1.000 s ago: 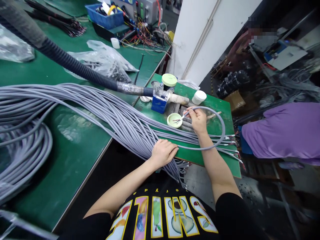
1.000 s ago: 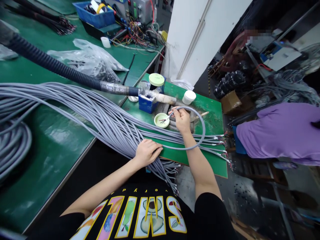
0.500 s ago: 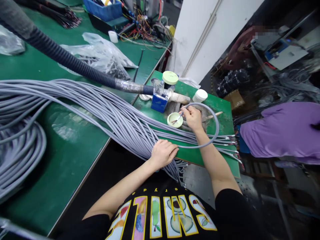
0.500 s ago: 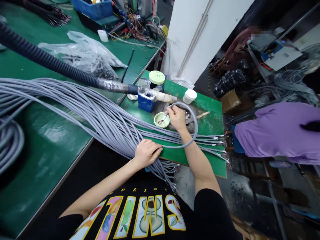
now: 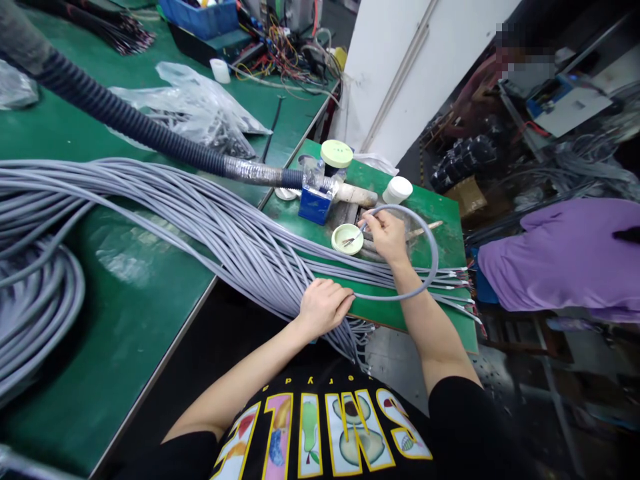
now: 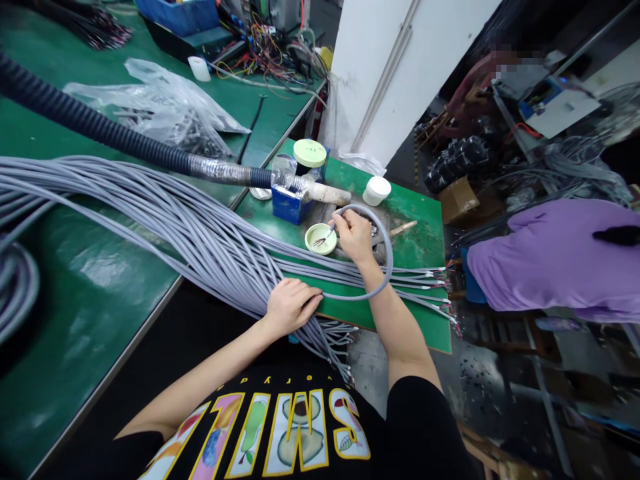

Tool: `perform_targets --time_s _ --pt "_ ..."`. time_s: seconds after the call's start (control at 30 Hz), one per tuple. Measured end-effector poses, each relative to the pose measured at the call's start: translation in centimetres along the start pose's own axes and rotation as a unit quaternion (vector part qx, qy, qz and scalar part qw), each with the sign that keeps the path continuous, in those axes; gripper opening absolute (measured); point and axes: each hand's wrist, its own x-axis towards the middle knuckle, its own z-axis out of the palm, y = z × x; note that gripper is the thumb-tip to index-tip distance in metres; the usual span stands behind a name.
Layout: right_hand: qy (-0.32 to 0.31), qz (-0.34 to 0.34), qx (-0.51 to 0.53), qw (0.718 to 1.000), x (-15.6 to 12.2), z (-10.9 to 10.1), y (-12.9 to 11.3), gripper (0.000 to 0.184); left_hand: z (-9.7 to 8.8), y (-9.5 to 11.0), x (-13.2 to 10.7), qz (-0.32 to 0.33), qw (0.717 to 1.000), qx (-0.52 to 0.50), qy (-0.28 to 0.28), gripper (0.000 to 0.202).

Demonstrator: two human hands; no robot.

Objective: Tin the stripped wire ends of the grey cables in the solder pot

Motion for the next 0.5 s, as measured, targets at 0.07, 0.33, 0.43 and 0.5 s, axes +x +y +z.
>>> perform_targets --time_s 0.07,0.33,0.43,0.5 --pt "0.028 -0.008 0.002 1.0 0.2 -1.0 -0.2 0.022 -0.1 0.0 0.1 0.004 1.0 -0.001 0.003 0.014" --pt "0.115 -0.013 -0.063 0.991 1.9 -4.9 2.5 0.019 0.0 -0.2 0.0 0.012 1.0 -0.001 0.009 0.012" --pt "0.117 -0.009 -0.086 0.989 2.5 -5.1 4.3 0.02 0.0 -0.2 0.0 0.012 1.0 0.001 0.004 0.012" --pt "0.116 -0.008 -0.104 0.988 2.9 -5.1 5.2 0.021 0.0 -0.2 0.1 0.015 1.0 0.001 0.002 0.011"
